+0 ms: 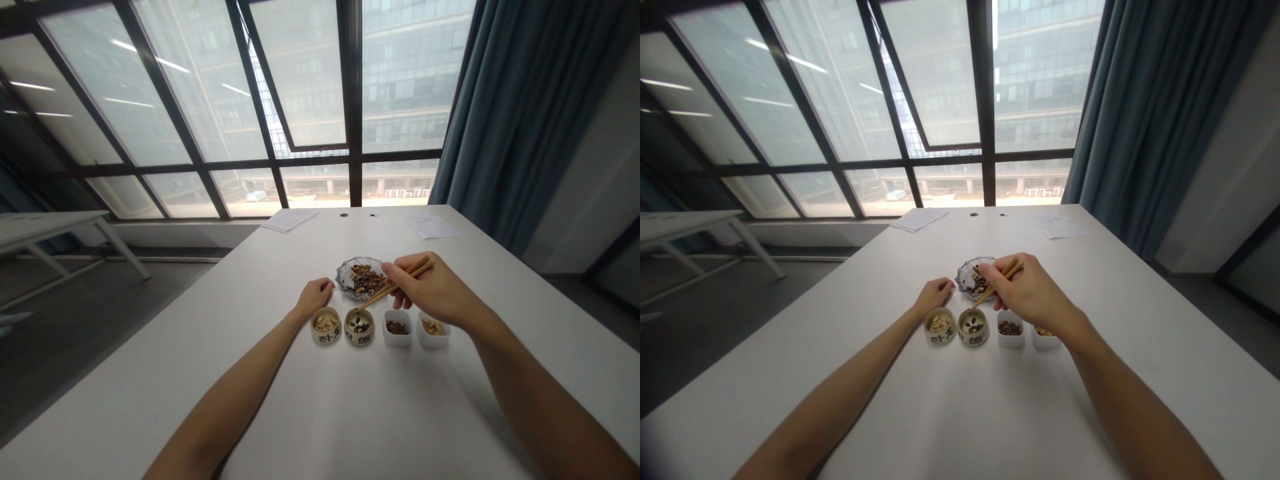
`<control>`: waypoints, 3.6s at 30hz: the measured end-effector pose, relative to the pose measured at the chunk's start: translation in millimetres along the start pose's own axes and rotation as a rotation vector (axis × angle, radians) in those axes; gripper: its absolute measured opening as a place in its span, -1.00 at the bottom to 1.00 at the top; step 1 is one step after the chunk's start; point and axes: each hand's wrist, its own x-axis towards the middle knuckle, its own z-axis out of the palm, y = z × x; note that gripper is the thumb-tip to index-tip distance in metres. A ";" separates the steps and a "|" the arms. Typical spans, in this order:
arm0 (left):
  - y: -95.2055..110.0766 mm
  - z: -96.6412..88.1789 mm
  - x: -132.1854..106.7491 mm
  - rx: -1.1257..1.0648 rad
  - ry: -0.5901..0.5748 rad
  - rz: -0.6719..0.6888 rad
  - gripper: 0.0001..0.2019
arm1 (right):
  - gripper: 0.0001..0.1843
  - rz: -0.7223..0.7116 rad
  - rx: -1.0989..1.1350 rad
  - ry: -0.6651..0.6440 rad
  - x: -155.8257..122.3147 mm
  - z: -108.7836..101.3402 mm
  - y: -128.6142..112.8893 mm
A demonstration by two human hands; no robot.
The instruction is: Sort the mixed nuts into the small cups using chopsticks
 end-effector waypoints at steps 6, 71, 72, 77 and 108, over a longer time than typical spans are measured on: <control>1.2 -0.1 -0.4 0.001 0.002 -0.007 -0.73 | -0.49 -0.009 0.024 0.006 -0.6 -1.7 -0.2; 3.6 -1.9 -1.6 -0.030 0.001 -0.008 -0.71 | -0.60 0.009 0.136 0.292 83.8 57.3 124.0; 4.0 -2.0 -1.7 -0.029 0.002 -0.008 -0.71 | -0.60 0.011 0.140 0.292 84.1 57.0 124.3; 2.9 -1.6 -0.8 -0.020 0.004 0.001 -0.71 | -0.62 0.021 0.150 0.280 85.3 52.8 125.4; 4.4 -2.4 -1.5 0.012 0.002 0.012 -0.73 | -0.59 0.003 0.190 0.270 86.4 45.2 128.4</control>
